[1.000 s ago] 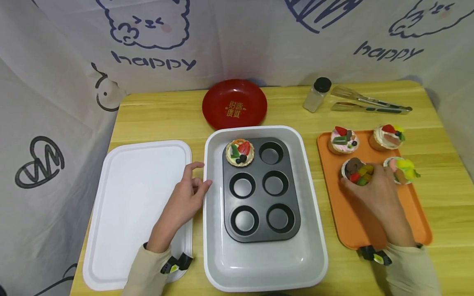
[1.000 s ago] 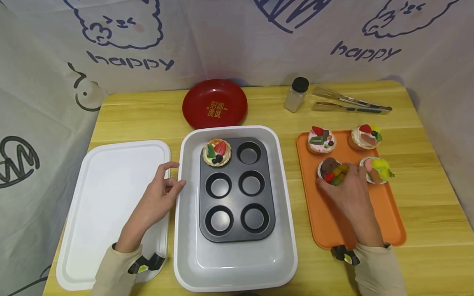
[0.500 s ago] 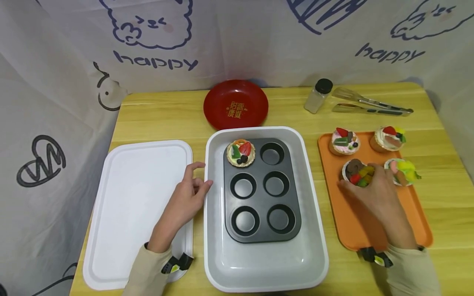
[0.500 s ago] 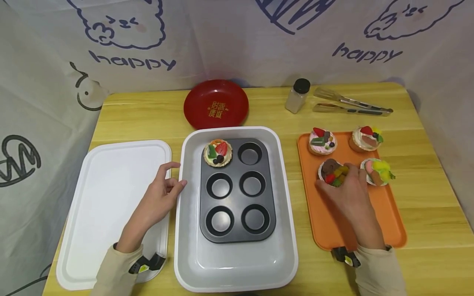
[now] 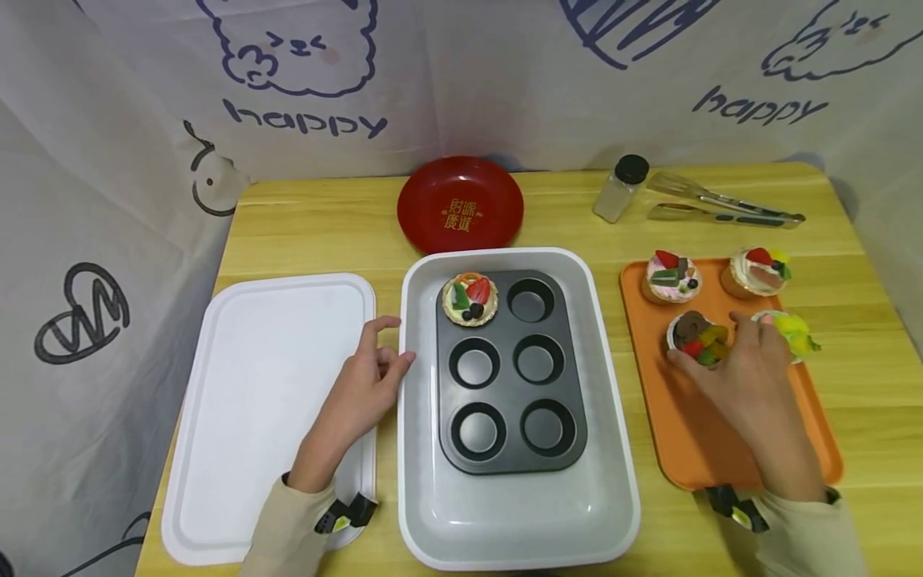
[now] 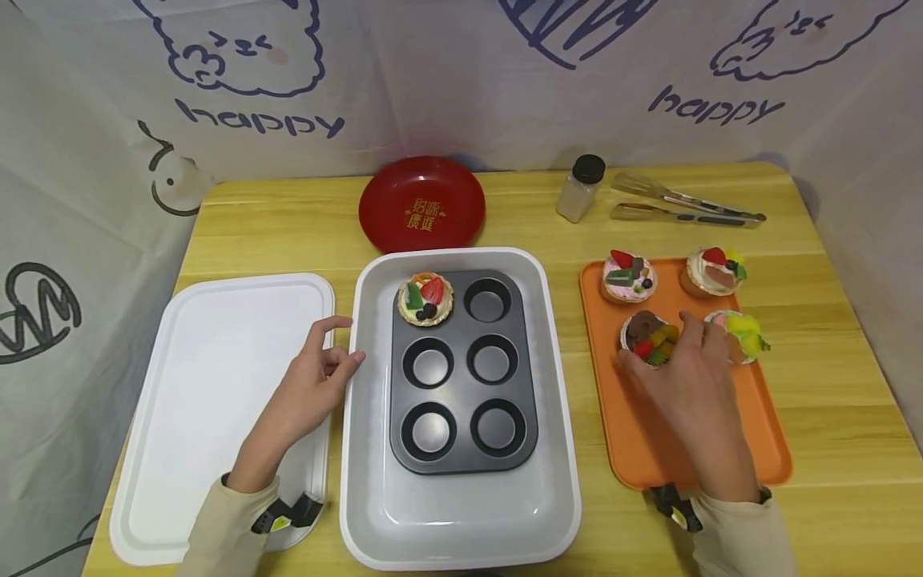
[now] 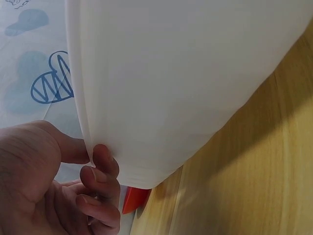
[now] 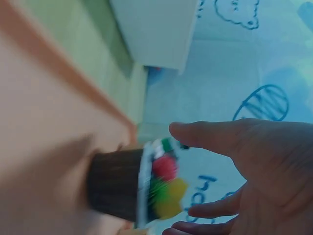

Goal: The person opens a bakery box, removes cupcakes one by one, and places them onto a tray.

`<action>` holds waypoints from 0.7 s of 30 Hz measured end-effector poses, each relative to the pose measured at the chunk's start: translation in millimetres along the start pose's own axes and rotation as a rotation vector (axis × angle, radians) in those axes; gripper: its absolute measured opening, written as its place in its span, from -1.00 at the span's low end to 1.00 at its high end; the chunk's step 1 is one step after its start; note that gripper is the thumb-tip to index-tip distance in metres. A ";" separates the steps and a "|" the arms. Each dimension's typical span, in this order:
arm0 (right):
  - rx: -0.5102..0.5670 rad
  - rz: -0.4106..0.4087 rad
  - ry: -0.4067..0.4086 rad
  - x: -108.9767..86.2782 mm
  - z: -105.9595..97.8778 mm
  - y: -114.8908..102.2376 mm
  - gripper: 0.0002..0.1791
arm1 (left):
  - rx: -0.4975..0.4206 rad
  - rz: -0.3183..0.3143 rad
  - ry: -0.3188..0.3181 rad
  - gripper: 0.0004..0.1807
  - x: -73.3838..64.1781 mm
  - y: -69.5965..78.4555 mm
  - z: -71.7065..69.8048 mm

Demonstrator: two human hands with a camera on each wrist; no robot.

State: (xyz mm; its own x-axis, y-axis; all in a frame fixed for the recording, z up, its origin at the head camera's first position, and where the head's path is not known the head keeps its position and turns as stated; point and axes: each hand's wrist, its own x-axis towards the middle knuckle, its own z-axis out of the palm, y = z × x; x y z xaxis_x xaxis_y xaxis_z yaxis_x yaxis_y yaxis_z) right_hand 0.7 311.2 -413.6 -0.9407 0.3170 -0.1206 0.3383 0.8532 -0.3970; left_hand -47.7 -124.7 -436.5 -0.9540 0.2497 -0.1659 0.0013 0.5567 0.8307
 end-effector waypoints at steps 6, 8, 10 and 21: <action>0.017 -0.116 0.131 -8.3 -10.1 -25.2 -0.05 | -0.005 -0.010 -0.003 -0.48 0.7 1.0 -0.9; 0.050 -0.150 0.116 -8.3 -14.2 -37.6 -0.07 | -0.003 -0.003 0.001 -0.48 0.6 0.9 -1.0; 0.081 -0.185 0.099 -6.3 -17.3 -51.3 -0.08 | 0.002 0.005 0.005 -0.48 0.9 1.0 -1.2; 0.215 -0.348 -0.036 18.4 -22.5 -140.6 -0.09 | 0.008 0.007 0.005 -0.49 1.6 -1.0 -0.2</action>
State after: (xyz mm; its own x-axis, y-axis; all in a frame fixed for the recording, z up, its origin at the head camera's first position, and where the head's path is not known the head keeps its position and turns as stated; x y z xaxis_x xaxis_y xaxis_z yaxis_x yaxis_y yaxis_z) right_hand -63.6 206.3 -339.5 -0.9997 0.0067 0.0247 -0.0094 0.7996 -0.6005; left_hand -49.4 -125.0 -437.5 -0.9553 0.2498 -0.1579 0.0102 0.5618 0.8272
